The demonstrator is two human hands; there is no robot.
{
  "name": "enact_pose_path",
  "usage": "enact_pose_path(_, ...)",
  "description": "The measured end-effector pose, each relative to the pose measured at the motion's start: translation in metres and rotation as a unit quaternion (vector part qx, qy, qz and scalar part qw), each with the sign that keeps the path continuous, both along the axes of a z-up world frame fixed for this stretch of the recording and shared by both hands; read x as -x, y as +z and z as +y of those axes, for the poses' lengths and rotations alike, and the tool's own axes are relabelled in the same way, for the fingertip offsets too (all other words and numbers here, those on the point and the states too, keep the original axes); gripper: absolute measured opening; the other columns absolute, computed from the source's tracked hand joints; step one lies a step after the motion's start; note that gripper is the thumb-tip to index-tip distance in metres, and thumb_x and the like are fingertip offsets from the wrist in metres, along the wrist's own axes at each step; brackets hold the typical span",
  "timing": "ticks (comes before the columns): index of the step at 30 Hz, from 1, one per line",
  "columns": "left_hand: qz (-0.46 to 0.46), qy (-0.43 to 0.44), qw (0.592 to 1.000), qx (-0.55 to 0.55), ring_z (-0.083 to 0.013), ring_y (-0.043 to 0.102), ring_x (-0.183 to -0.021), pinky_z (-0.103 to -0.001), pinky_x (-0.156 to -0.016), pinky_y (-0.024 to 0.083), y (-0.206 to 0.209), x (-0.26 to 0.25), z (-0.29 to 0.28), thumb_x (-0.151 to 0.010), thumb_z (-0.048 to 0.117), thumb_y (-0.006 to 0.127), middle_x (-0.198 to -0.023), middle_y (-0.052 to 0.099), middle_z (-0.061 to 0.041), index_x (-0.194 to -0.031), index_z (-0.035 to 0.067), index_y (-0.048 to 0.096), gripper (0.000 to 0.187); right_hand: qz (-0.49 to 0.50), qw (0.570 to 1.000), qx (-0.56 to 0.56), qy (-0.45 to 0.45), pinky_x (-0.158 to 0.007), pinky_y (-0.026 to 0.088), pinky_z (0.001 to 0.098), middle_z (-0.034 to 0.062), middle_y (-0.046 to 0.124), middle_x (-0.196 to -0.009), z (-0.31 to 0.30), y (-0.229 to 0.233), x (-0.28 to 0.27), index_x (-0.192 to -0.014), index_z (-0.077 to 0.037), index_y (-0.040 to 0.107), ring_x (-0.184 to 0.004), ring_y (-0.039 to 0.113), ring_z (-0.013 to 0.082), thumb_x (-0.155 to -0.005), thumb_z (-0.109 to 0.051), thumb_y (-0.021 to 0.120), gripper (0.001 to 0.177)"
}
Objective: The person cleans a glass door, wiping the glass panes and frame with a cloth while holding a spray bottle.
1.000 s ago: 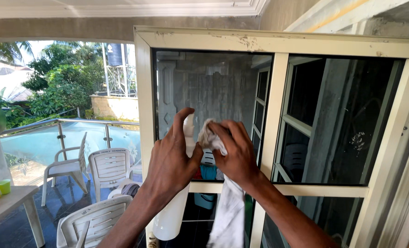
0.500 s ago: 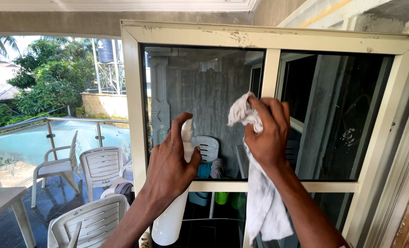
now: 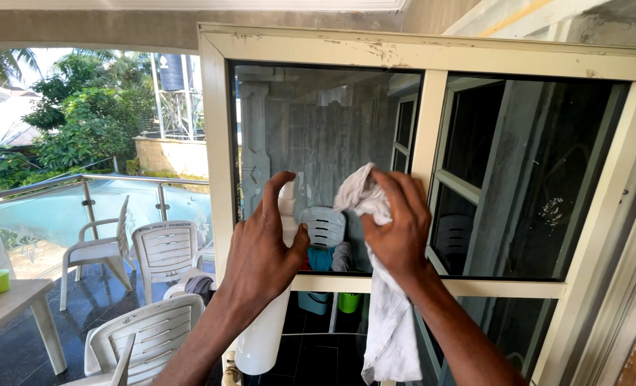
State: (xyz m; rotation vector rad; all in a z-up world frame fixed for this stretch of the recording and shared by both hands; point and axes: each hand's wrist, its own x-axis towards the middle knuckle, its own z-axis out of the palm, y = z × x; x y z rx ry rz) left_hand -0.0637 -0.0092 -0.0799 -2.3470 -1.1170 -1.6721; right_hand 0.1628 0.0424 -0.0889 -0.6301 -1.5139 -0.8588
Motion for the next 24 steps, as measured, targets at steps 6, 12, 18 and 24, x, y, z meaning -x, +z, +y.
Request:
enact_pose_path(6, 0.002, 0.013, 0.999, 0.035, -0.0393, 0.07, -0.053, -0.052, -0.059, 0.06, -0.01, 0.004, 0.0, -0.083, 0.009, 0.067, -0.089, 0.069, -0.03, -0.147, 0.011, 0.025, 0.076, -0.086, 0.994, 0.055, 0.028, -0.079, 0.059, 0.035, 0.0135, 0.068, -0.112, 0.01, -0.061, 0.006, -0.121, 0.0, 0.069, -0.098, 0.065, 0.0263, -0.064, 0.005, 0.079, 0.058)
enact_pose_path(12, 0.01, 0.009, 1.0, 0.019, -0.0385, 0.069, -0.052, -0.053, -0.06, 0.059, -0.004, 0.006, -0.004, -0.086, 0.009, 0.066, -0.085, 0.068, -0.029, -0.147, 0.009, 0.025, 0.074, -0.052, 0.996, 0.068, 0.024, -0.068, 0.055, 0.033, 0.0117, 0.063, -0.096, -0.007, -0.043, -0.023, -0.101, 0.001, 0.07, -0.086, 0.063, 0.023, -0.065, 0.005, 0.079, 0.037)
enact_pose_path(18, -0.001, -0.003, 1.0, 0.011, -0.0394, 0.074, -0.062, -0.05, -0.062, 0.064, -0.012, 0.01, 0.004, -0.087, 0.011, 0.066, -0.089, 0.07, -0.03, -0.147, 0.009, 0.025, 0.072, 0.006, 0.999, 0.04, -0.004, -0.069, 0.051, 0.0377, 0.0111, 0.059, -0.09, -0.017, -0.051, -0.025, -0.098, 0.002, 0.067, -0.081, 0.062, 0.0237, -0.069, 0.005, 0.08, 0.032)
enact_pose_path(24, -0.003, 0.017, 0.998, 0.066, -0.0416, 0.073, -0.061, -0.051, -0.059, 0.064, -0.023, 0.013, 0.003, -0.087, 0.012, 0.066, -0.091, 0.069, -0.031, -0.147, 0.011, 0.024, 0.072, 0.02, 0.998, 0.066, 0.003, -0.072, 0.053, 0.0386, 0.0105, 0.061, -0.089, -0.025, -0.082, -0.021, -0.094, 0.001, 0.066, -0.082, 0.065, 0.0249, -0.068, 0.002, 0.081, 0.031)
